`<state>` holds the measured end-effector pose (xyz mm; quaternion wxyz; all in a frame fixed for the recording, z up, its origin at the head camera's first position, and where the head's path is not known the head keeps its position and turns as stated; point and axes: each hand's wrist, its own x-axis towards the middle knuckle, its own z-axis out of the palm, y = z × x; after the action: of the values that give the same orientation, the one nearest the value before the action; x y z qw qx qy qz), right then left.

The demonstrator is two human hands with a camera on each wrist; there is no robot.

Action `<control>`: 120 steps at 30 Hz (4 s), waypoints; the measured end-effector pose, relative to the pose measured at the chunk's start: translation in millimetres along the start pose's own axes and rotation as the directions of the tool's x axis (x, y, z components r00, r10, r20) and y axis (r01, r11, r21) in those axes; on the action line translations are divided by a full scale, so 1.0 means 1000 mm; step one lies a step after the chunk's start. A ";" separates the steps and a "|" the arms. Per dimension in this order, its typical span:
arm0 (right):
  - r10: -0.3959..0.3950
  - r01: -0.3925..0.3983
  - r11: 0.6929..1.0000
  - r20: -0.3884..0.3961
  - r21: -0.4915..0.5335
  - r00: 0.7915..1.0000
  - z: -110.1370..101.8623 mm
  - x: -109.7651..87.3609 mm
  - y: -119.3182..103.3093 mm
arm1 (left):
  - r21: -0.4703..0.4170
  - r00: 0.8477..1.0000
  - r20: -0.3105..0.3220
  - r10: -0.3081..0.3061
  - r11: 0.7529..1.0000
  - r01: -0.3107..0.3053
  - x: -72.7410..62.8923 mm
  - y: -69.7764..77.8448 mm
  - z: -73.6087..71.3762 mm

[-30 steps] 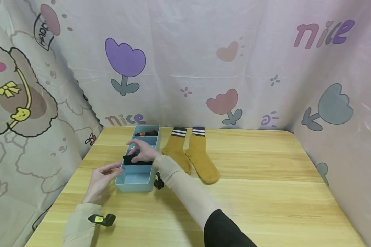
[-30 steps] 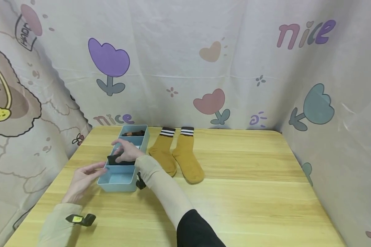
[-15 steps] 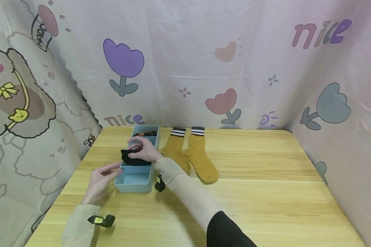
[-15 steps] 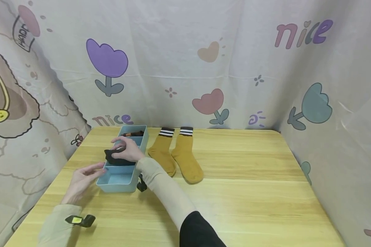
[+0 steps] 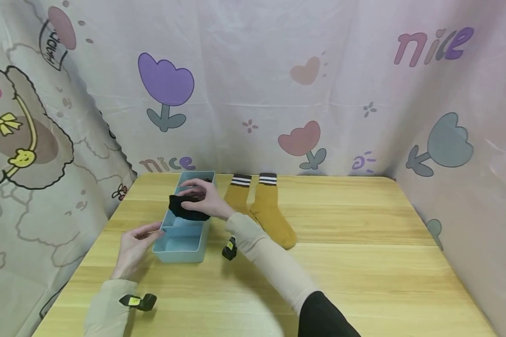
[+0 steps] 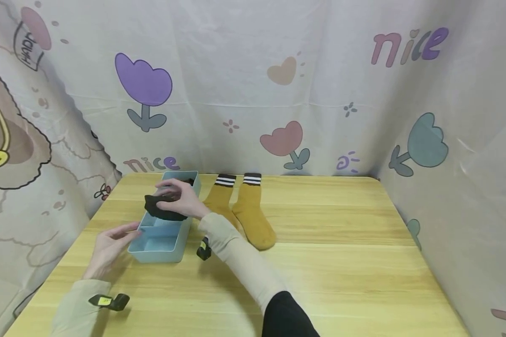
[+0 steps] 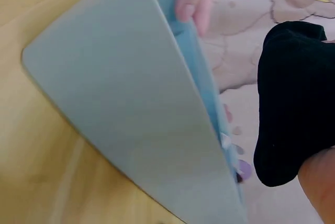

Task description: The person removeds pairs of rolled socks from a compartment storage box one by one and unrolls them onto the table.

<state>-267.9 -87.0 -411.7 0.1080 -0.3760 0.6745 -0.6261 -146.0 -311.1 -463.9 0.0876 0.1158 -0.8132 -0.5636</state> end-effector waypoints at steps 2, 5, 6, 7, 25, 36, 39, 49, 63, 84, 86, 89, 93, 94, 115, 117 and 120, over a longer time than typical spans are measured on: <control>0.014 -0.014 1.000 -0.016 -0.009 1.000 -0.010 -0.010 -0.003 | -0.004 1.000 -0.025 0.000 1.000 0.000 0.000 -0.001 0.002; 0.026 -0.026 1.000 -0.061 -0.004 0.998 -0.028 -0.028 -0.004 | 0.000 0.999 -0.034 0.000 1.000 0.000 0.001 -0.001 0.004; 0.028 -0.028 1.000 -0.078 0.008 0.997 -0.034 -0.035 -0.005 | 0.007 0.999 -0.033 0.000 1.000 0.001 0.001 -0.001 0.004; 0.024 -0.021 0.999 -0.096 0.024 0.995 -0.040 -0.041 -0.005 | 0.009 0.999 -0.032 -0.004 1.000 0.004 0.002 -0.001 0.004; 0.049 -0.018 0.994 -0.287 0.109 0.957 -0.123 -0.134 -0.017 | -0.021 0.998 -0.053 -0.028 0.999 0.026 0.003 -0.004 -0.003; 0.074 -0.074 0.997 -0.416 0.015 0.907 -0.179 -0.190 0.006 | 0.043 0.999 -0.048 -0.004 0.999 0.007 0.007 -0.001 -0.002; 0.102 -0.120 0.993 -0.429 -0.016 0.898 -0.193 -0.207 0.013 | 0.080 0.999 -0.044 0.006 0.997 -0.003 0.009 0.001 -0.004; 0.284 -0.370 0.918 -0.408 -0.146 0.867 -0.216 -0.243 0.030 | 0.304 0.956 -0.121 0.266 0.927 -0.219 -0.008 0.040 0.009; 0.299 -0.368 0.923 -0.388 -0.113 0.872 -0.218 -0.253 0.053 | -0.166 0.821 0.393 0.413 0.911 -0.378 -0.024 0.106 0.180; 0.349 -0.365 0.929 -0.186 -0.064 0.919 -0.227 -0.296 0.035 | -0.055 0.577 0.664 0.475 0.801 -0.596 -0.025 0.107 0.328; 0.349 -0.368 0.926 -0.179 -0.085 0.920 -0.227 -0.300 0.034 | -0.049 0.560 0.690 0.458 0.802 -0.595 -0.028 0.107 0.331; 0.342 -0.365 0.923 -0.172 -0.125 0.924 -0.229 -0.307 0.033 | -0.044 0.549 0.719 0.426 0.816 -0.576 -0.031 0.106 0.336; 0.339 -0.365 0.918 -0.174 -0.154 0.925 -0.230 -0.310 0.034 | -0.037 0.548 0.729 0.410 0.823 -0.567 -0.031 0.105 0.339; 0.343 -0.371 0.915 -0.178 -0.157 0.922 -0.231 -0.311 0.034 | -0.039 0.547 0.729 0.411 0.823 -0.566 -0.031 0.105 0.339; 0.194 -0.193 0.980 0.027 -0.050 0.981 -0.251 -0.329 0.040 | -0.076 0.437 0.786 0.437 0.770 -0.634 -0.031 0.099 0.333; 0.216 -0.211 0.970 0.033 -0.121 0.976 -0.251 -0.330 0.037 | -0.052 0.404 0.806 0.432 0.732 -0.679 -0.032 0.100 0.331; 0.258 -0.254 0.945 -0.004 -0.207 0.966 -0.250 -0.329 0.034 | -0.031 0.350 0.836 0.423 0.672 -0.740 -0.033 0.099 0.329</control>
<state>-206.1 312.9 -501.5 0.1565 -0.3017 0.7775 -0.5291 -213.4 26.7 -486.3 -0.1038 -0.4344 -0.8338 -0.3247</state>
